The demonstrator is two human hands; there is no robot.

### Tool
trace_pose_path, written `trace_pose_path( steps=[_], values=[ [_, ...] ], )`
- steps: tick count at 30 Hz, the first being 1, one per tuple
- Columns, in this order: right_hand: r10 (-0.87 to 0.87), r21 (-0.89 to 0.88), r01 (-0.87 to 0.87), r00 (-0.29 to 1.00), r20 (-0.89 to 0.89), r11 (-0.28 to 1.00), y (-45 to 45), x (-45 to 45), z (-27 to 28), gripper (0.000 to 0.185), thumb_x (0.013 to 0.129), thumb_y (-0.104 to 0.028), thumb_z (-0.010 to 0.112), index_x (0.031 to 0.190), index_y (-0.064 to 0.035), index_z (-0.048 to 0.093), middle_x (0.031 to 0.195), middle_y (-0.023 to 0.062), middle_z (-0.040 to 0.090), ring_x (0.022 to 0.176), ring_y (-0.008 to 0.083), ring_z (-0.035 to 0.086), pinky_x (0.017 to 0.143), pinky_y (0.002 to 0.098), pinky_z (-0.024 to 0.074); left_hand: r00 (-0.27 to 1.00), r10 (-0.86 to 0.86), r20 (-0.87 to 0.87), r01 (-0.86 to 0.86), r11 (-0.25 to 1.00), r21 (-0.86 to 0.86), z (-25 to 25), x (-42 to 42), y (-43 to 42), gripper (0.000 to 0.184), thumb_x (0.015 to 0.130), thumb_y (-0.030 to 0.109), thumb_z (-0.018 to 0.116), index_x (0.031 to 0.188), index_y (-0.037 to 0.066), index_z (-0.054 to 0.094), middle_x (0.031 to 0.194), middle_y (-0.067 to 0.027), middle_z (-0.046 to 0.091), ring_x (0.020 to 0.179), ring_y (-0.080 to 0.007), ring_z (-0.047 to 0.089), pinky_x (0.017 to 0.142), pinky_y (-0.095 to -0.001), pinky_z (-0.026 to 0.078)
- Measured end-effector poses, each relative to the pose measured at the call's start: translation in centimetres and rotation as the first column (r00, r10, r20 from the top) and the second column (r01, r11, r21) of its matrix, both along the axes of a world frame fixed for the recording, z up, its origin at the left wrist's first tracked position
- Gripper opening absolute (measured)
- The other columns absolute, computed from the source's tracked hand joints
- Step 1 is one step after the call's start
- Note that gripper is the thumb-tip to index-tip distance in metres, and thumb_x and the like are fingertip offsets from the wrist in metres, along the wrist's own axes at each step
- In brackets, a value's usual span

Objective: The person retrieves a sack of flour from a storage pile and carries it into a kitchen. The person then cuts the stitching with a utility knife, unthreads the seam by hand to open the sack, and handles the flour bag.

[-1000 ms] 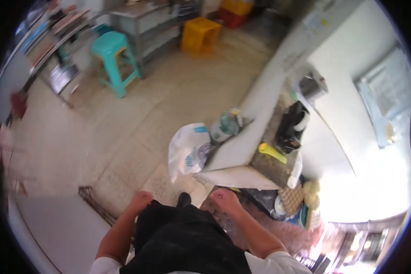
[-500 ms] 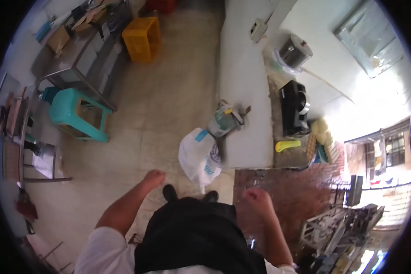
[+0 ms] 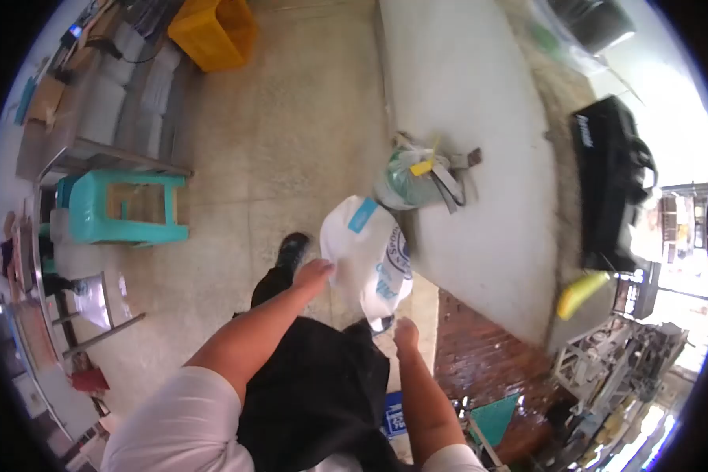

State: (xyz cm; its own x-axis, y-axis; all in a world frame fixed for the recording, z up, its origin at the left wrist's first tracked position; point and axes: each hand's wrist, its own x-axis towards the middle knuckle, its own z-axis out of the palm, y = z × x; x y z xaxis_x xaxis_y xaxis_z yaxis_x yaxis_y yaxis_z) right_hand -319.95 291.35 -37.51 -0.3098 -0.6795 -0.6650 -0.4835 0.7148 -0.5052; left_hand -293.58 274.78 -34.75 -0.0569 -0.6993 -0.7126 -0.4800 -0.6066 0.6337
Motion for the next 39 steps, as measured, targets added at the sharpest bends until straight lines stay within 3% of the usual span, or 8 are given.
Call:
trace_pose_path(
  steps=[3,6,10,21,27,31,37,39],
  values=[
    [-0.543,-0.119,0.531,0.804,-0.243,0.839,-0.3,3.3,-5.8,0.026,0.081,-0.021,0.05,0.093,0.0003,0.058,0.096,0.0181,0.06,0.094,0.0324,0.053,0.086,0.0356,0.04,0.981,-0.194,0.021,0.193,0.981,0.026,-4.7,-0.7,-3.8,0.052,0.073,0.037,0.06,0.108,-0.002,0.054,0.103,-0.0184,0.059,0.093,-0.0273,0.059,0.079,-0.0346,0.046],
    [-0.524,0.201,0.528,0.848,-0.075,0.825,1.8,4.3,-12.1,0.036,0.081,-0.037,0.048,0.096,-0.0059,0.058,0.083,0.013,0.058,0.069,0.0264,0.054,0.054,0.0376,0.0396,0.95,-0.262,-0.17,0.299,0.923,0.243,-5.0,-0.4,-5.5,0.047,0.072,0.034,0.06,0.102,-0.002,0.057,0.097,-0.0175,0.061,0.087,-0.0267,0.06,0.075,-0.0345,0.046],
    [-0.978,0.505,0.848,0.071,0.197,0.164,-1.3,8.6,-5.2,0.022,0.079,-0.038,0.055,0.083,-0.0161,0.057,0.061,0.0021,0.051,0.043,0.014,0.043,0.034,0.0257,0.0294,0.948,-0.105,-0.301,0.224,0.89,0.397,-3.0,1.5,-6.8,0.032,0.07,0.025,0.062,0.089,-0.001,0.06,0.079,-0.0113,0.061,0.073,-0.0217,0.059,0.064,-0.0324,0.047],
    [-0.996,0.347,0.937,-0.072,0.049,-0.051,-6.1,8.9,-4.8,0.041,0.08,-0.041,0.054,0.11,-0.0135,0.052,0.106,0.002,0.055,0.09,0.019,0.054,0.075,0.0401,0.0408,0.972,0.075,-0.221,0.043,0.874,0.485,-0.7,0.9,-11.8,0.023,0.073,0.02,0.055,0.083,0.001,0.062,0.074,-0.0073,0.06,0.063,-0.0163,0.058,0.057,-0.0282,0.045],
    [-0.898,0.21,0.976,-0.136,0.419,-0.05,-3.7,12.3,-6.1,0.052,0.085,-0.046,0.042,0.12,-0.0088,0.048,0.113,0.0068,0.055,0.1,0.0243,0.054,0.084,0.0383,0.0448,0.948,0.004,-0.318,0.178,0.82,0.543,0.5,1.9,-12.5,0.038,0.079,0.03,0.056,0.102,-0.001,0.057,0.09,-0.0107,0.062,0.075,-0.0174,0.06,0.067,-0.0287,0.046],
    [-0.812,0.537,0.843,-0.289,0.507,0.035,-3.1,11.4,1.0,0.05,0.086,-0.045,0.039,0.118,-0.0088,0.05,0.111,0.0065,0.057,0.095,0.024,0.057,0.074,0.0381,0.0488,0.957,-0.147,-0.25,0.253,0.847,0.468,0.1,2.2,-13.2,0.035,0.076,0.024,0.06,0.096,-0.005,0.058,0.085,-0.0121,0.062,0.07,-0.0184,0.06,0.065,-0.0301,0.046],
    [-0.847,0.505,0.795,0.019,0.531,0.335,-0.7,9.8,4.8,0.047,0.083,-0.045,0.045,0.108,-0.0071,0.057,0.094,0.008,0.062,0.076,0.0212,0.06,0.059,0.0328,0.047,0.958,-0.282,-0.043,0.284,0.929,0.236,0.6,1.8,-14.3,0.029,0.071,0.021,0.055,0.088,-0.002,0.061,0.076,-0.0172,0.062,0.066,-0.0273,0.061,0.059,-0.0389,0.046],
    [-0.921,0.364,0.857,0.274,0.277,0.365,0.0,8.7,5.8,0.039,0.082,-0.04,0.05,0.099,-0.0059,0.059,0.085,0.0074,0.061,0.069,0.0186,0.057,0.055,0.0318,0.0438,0.959,-0.282,-0.002,0.276,0.936,0.217,1.0,1.3,-14.7,0.031,0.072,0.021,0.055,0.091,-0.004,0.059,0.078,-0.0181,0.062,0.067,-0.028,0.062,0.06,-0.0397,0.046]
  ],
)
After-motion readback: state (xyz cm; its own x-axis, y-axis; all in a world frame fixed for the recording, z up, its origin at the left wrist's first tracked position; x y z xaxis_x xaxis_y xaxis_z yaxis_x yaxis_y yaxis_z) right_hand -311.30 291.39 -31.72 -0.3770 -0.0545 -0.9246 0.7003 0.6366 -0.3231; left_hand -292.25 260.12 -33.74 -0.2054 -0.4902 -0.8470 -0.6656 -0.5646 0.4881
